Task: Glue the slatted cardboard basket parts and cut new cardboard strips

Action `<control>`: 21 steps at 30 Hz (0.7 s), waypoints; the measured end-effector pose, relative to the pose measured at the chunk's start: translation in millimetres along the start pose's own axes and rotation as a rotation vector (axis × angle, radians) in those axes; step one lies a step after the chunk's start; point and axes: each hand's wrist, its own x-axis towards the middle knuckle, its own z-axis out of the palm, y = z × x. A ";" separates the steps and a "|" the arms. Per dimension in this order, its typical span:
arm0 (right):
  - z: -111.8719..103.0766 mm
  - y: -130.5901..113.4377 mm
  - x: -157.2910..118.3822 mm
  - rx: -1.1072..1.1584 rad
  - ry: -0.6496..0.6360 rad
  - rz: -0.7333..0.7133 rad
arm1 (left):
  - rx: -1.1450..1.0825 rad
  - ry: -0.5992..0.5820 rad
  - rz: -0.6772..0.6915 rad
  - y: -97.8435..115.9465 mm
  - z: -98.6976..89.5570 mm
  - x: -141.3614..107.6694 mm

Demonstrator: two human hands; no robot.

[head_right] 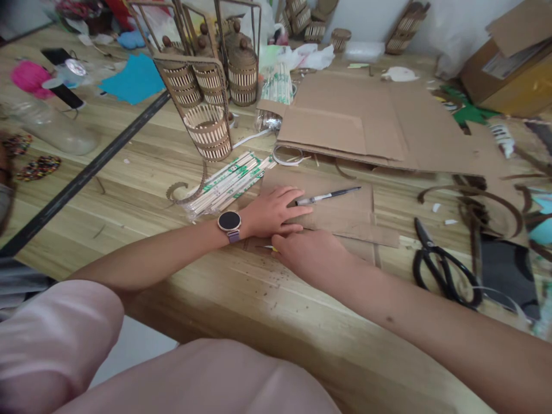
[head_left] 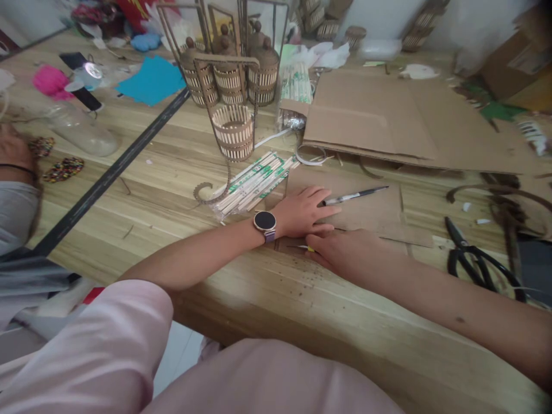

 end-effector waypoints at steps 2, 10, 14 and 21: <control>-0.7 -1.5 0.5 -0.024 0.016 -0.001 | -0.001 -0.011 -0.011 0.5 -0.5 0.2; -19.6 -8.9 1.9 -0.097 0.020 -0.056 | 0.013 -0.100 -0.015 -0.7 -1.6 2.5; -15.7 -7.9 3.6 -0.149 0.001 -0.070 | 0.012 -0.131 -0.015 -0.9 -2.7 3.6; -10.5 1.4 -0.4 -0.157 -0.040 -0.076 | -0.006 -0.149 -0.017 -1.8 -3.6 3.1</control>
